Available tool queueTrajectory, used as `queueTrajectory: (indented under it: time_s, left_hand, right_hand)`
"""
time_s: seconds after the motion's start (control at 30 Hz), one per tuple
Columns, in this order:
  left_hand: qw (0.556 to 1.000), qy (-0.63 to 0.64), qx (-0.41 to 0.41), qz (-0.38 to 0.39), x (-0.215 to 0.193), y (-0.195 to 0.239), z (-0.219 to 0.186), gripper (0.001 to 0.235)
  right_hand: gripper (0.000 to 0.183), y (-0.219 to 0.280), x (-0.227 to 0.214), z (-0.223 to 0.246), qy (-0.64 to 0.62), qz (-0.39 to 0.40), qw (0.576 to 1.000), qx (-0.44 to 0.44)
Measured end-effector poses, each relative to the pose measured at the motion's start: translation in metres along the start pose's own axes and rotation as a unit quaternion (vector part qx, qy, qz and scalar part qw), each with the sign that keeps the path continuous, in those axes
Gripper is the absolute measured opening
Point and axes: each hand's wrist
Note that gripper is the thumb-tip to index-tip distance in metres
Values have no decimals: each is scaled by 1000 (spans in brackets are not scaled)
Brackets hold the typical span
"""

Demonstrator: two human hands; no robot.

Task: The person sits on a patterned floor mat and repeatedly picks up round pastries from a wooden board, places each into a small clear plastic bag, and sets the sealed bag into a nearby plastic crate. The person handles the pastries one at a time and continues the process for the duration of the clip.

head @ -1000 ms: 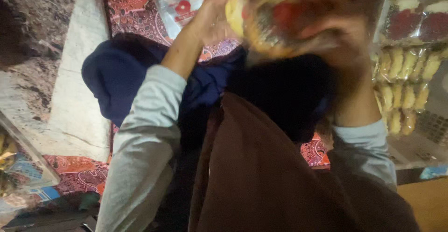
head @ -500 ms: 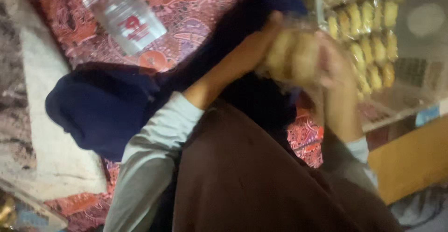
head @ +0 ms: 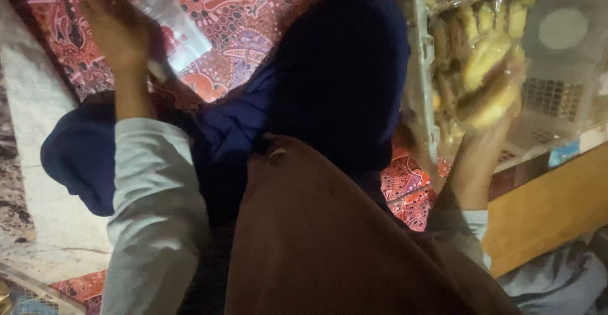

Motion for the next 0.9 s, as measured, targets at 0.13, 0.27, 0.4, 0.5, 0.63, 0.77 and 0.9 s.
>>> queueTrajectory:
  time_s: [0.13,0.27,0.4,0.5,0.63,0.77,0.9]
  left_hand:
    - [996,-12,-47,76,8,11,26,9]
    - [999,1,48,20,5,14,30,20]
    - [999,18,5,42,5,21,20,17]
    - [999,0,0,49,9,16,14,15]
    - [999,-9,18,48,9,17,21,17]
    - [994,78,-32,65,8,29,25,21]
    - [996,72,-8,53,-2,26,16,16]
  right_hand:
    - [64,-10,-16,-28,8,26,997,75]
    - [67,-22,-13,-23,-115,65,984,120]
    - [71,-15,4,-9,-121,12,987,108]
    - [68,1,21,0,-48,-20,993,106]
    - [66,15,28,7,221,59,961,-157]
    - [60,26,9,10,155,110,982,7]
    - [65,18,16,33,-72,169,983,-20]
Point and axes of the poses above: each hand's wrist, its own y-axis away from the middle knuckle, its own x-axis out of the palm, z = x × y, and after that the axes turned 7 degrees about z, right-handed
